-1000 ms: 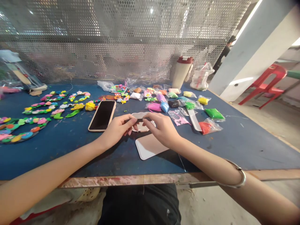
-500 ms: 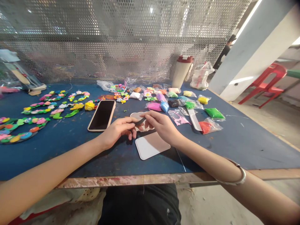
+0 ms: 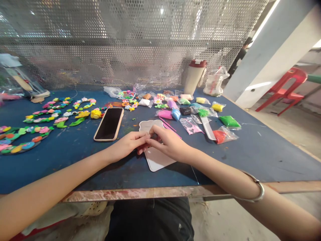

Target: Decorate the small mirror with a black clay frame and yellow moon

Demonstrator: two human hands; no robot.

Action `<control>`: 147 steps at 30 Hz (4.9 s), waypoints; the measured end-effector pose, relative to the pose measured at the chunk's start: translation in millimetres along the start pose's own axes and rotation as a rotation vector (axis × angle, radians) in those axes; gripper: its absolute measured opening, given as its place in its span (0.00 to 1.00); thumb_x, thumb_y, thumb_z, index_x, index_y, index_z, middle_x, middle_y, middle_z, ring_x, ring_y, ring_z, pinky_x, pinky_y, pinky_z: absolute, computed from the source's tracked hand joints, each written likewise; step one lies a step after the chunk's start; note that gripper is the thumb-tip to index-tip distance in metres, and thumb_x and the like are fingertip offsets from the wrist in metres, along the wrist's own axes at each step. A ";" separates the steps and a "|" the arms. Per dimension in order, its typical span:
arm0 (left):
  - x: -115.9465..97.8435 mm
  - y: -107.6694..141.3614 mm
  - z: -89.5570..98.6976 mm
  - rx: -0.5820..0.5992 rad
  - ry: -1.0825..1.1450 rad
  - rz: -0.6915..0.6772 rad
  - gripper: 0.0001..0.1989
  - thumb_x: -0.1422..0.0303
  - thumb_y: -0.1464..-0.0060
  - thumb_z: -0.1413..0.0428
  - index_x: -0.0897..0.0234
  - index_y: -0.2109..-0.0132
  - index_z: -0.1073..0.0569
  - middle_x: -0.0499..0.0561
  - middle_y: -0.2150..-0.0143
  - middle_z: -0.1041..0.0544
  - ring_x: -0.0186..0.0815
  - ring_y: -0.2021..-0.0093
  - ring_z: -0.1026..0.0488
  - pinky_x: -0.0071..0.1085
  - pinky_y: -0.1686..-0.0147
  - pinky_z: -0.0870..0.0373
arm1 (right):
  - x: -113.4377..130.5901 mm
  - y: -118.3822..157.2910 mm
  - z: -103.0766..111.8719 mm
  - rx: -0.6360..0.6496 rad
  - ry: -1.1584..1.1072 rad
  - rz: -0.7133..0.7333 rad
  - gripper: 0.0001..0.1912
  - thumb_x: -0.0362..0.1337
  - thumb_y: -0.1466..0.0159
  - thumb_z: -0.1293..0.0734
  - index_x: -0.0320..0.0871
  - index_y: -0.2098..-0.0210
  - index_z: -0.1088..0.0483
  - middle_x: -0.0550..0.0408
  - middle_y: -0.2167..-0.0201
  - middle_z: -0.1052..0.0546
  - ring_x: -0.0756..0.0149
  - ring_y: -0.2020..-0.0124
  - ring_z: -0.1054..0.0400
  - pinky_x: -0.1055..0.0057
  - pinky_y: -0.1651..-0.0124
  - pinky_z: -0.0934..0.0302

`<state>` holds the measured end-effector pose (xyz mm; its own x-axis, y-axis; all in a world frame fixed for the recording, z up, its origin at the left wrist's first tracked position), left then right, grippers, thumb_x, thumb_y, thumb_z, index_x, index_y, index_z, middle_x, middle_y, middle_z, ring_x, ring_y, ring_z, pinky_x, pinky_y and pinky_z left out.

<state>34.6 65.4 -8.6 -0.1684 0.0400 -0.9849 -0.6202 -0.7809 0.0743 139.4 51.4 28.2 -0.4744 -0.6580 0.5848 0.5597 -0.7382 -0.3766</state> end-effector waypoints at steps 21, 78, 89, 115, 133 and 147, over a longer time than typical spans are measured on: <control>-5.7 0.1 13.8 -0.154 0.196 -0.013 0.07 0.67 0.47 0.47 0.67 0.64 0.27 0.49 0.71 0.31 0.31 0.71 0.34 0.27 0.72 0.36 | -14.6 -1.4 18.0 -0.211 0.081 -0.050 0.05 0.37 0.37 0.33 0.42 0.67 0.31 0.56 0.71 0.30 0.69 0.72 0.36 0.72 0.67 0.43; -34.5 15.6 -32.8 -0.124 -0.854 -0.448 0.08 0.64 0.39 0.47 0.61 0.57 0.27 0.47 0.63 0.24 0.32 0.65 0.27 0.27 0.62 0.33 | -63.1 0.9 26.8 -0.486 -0.692 -0.332 0.10 0.42 0.43 0.33 0.41 0.66 0.29 0.51 0.68 0.22 0.67 0.70 0.27 0.67 0.64 0.33; -26.8 13.5 -51.0 -0.070 -1.178 -0.612 0.11 0.67 0.38 0.49 0.61 0.53 0.24 0.55 0.53 0.27 0.44 0.51 0.33 0.43 0.49 0.37 | -66.6 0.1 27.1 -0.492 -0.664 -0.334 0.10 0.36 0.48 0.28 0.42 0.66 0.25 0.55 0.69 0.21 0.67 0.67 0.27 0.68 0.61 0.34; -27.5 15.0 -41.7 0.023 -0.811 -0.498 0.14 0.67 0.35 0.54 0.61 0.46 0.31 0.53 0.46 0.26 0.38 0.44 0.32 0.35 0.45 0.35 | -62.1 -0.2 18.3 -0.345 -0.641 -0.393 0.08 0.37 0.47 0.28 0.40 0.69 0.24 0.55 0.74 0.21 0.71 0.74 0.30 0.72 0.68 0.35; -36.7 8.5 1.5 -0.362 -1.120 -0.488 0.13 0.61 0.38 0.51 0.64 0.55 0.28 0.53 0.62 0.24 0.39 0.61 0.27 0.32 0.60 0.34 | -37.9 -0.6 0.2 -0.137 -0.609 -0.269 0.11 0.37 0.43 0.30 0.42 0.63 0.34 0.55 0.72 0.21 0.65 0.67 0.23 0.69 0.63 0.30; -40.6 10.8 45.2 -0.578 -0.884 -0.262 0.24 0.59 0.36 0.57 0.64 0.76 0.32 0.45 0.83 0.31 0.32 0.80 0.33 0.27 0.75 0.40 | -41.0 -9.8 -5.6 0.034 0.105 0.060 0.08 0.35 0.40 0.30 0.44 0.60 0.24 0.46 0.51 0.25 0.55 0.51 0.32 0.60 0.49 0.39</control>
<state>0.1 83.5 39.2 -0.7183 0.5020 -0.4817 -0.3017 -0.8486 -0.4345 149.6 84.8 3.8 -0.5071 -0.7140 0.4828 0.6107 -0.6929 -0.3833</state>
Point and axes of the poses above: each hand's wrist, its own y-axis away from the middle knuckle, its own z-axis out of the back of the hand, x = y × z, the point moved 7 cm from there along -y, towards the middle knuckle
